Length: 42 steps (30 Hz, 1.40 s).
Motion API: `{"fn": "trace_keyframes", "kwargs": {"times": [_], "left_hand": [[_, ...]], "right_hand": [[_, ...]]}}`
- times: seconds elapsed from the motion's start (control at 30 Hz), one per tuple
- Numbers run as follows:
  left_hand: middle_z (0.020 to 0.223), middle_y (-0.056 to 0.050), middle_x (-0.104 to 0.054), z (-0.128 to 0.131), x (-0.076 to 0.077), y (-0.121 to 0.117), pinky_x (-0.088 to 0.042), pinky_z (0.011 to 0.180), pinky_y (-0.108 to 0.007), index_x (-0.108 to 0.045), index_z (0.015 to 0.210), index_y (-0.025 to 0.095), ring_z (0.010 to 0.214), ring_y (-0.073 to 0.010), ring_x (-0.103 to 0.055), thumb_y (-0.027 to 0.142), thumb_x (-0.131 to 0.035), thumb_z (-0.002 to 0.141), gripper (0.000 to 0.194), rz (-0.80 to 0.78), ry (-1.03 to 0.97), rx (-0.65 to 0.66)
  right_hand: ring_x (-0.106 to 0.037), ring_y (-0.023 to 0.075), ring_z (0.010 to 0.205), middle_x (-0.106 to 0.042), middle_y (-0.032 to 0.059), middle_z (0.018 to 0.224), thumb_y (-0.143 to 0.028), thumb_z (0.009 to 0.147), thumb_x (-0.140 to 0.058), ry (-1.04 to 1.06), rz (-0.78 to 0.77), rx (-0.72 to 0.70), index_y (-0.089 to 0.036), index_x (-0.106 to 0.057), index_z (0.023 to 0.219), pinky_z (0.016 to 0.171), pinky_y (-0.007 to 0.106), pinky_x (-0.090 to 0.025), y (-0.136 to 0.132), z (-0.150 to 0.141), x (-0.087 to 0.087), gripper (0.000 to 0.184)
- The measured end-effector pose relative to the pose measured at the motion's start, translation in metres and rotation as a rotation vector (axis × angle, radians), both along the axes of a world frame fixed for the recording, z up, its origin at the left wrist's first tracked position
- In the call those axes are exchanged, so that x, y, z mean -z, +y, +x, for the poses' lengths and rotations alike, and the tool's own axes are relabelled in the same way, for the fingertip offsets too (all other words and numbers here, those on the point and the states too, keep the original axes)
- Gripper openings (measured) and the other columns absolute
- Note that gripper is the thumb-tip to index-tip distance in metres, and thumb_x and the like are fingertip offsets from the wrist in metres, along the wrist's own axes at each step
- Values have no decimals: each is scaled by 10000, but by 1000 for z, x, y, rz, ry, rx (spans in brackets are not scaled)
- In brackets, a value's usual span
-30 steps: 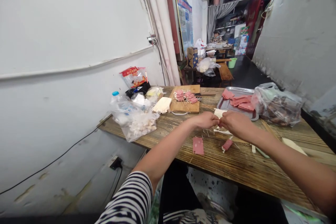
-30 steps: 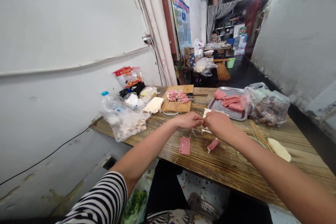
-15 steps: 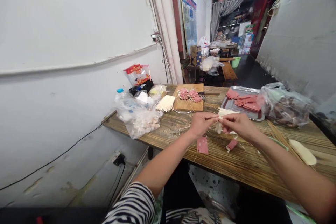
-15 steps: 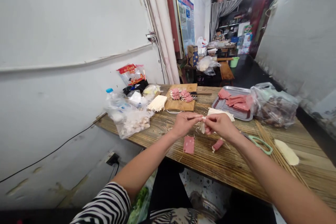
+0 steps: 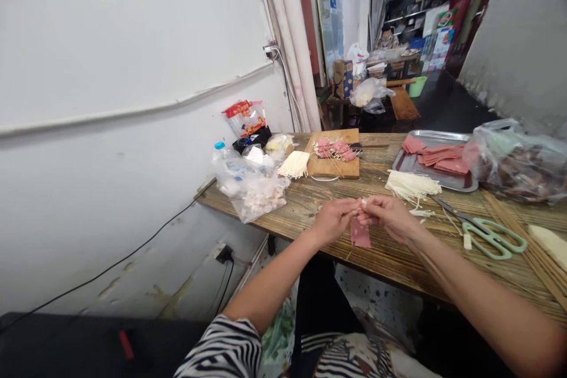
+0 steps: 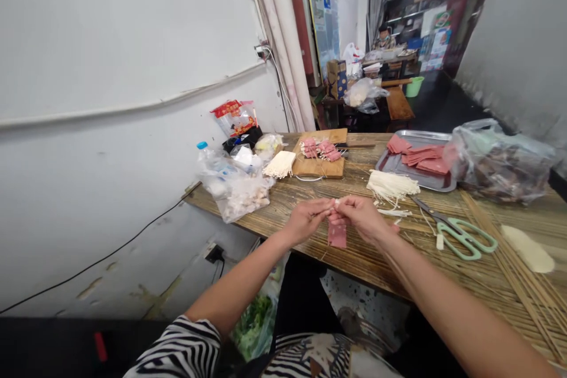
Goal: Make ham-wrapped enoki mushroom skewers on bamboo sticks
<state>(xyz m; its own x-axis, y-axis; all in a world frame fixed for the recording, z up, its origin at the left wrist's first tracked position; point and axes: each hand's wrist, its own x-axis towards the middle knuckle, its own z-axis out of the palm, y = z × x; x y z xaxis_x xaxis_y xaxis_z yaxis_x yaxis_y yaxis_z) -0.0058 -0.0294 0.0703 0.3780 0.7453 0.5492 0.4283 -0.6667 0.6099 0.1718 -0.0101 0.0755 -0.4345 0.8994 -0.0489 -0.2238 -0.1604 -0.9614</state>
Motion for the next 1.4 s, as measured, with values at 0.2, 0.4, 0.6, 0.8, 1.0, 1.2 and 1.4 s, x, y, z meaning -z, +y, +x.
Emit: {"fn": "trace_keyframes", "kwargs": {"times": [0.2, 0.4, 0.6, 0.8, 1.0, 1.2, 1.4], "left_hand": [[1006, -66, -743, -20, -20, 13, -549, 831, -280, -757, 990, 216, 901, -141, -696, 148, -500, 898, 281, 44, 2, 85], [988, -35, -759, -41, -33, 13, -569, 842, -310, -766, 947, 247, 904, -159, -713, 308, -592, 886, 194, 2, -98, -9], [921, -38, -771, -19, 28, -1, -585, 765, -291, -774, 913, 241, 815, -173, -731, 316, -692, 822, 144, -227, -118, -63], [988, -56, -760, -6, 63, -4, -552, 855, -308, -768, 904, 222, 956, -176, -712, 236, -597, 896, 172, -127, -12, 44], [997, -83, -756, -8, 74, -2, -534, 842, -320, -756, 919, 204, 940, -176, -702, 256, -575, 913, 188, -22, 155, 62], [1106, -108, -717, -12, 74, -3, -512, 936, -356, -713, 1036, 191, 1084, -188, -647, 225, -469, 959, 259, 9, 307, 154], [1196, -102, -677, -19, 62, -8, -505, 1000, -369, -650, 1136, 157, 1159, -205, -605, 202, -383, 985, 310, 146, 513, 206]], "right_hand": [[-681, 121, 606, -712, 24, 700, -412, 578, -853, 40, -83, -2, -165, -619, 687, 617, 240, -590, 9, -13, -19, 357], [-692, 152, 655, -727, 55, 710, -477, 591, -829, -80, 73, -66, -157, -655, 747, 672, 294, -586, 16, -25, -34, 397], [-658, 162, 605, -706, 29, 648, -539, 664, -736, -339, 140, -77, -183, -646, 691, 608, 301, -545, -4, -2, 16, 369], [-661, 196, 734, -725, 49, 791, -413, 839, -580, -595, 528, 58, -214, -695, 773, 716, 341, -519, -20, 11, 50, 239], [-650, 195, 842, -712, 74, 916, -287, 935, -455, -709, 842, 1, -221, -679, 877, 771, 331, -505, -27, 16, 57, 241], [-594, 191, 833, -670, 91, 866, -222, 959, -396, -818, 1119, -49, -191, -659, 846, 728, 315, -496, -27, 22, 61, 288], [-558, 202, 862, -645, 120, 924, -139, 944, -360, -1000, 1460, -106, -128, -656, 968, 774, 344, -495, -29, 22, 65, 297]]}}
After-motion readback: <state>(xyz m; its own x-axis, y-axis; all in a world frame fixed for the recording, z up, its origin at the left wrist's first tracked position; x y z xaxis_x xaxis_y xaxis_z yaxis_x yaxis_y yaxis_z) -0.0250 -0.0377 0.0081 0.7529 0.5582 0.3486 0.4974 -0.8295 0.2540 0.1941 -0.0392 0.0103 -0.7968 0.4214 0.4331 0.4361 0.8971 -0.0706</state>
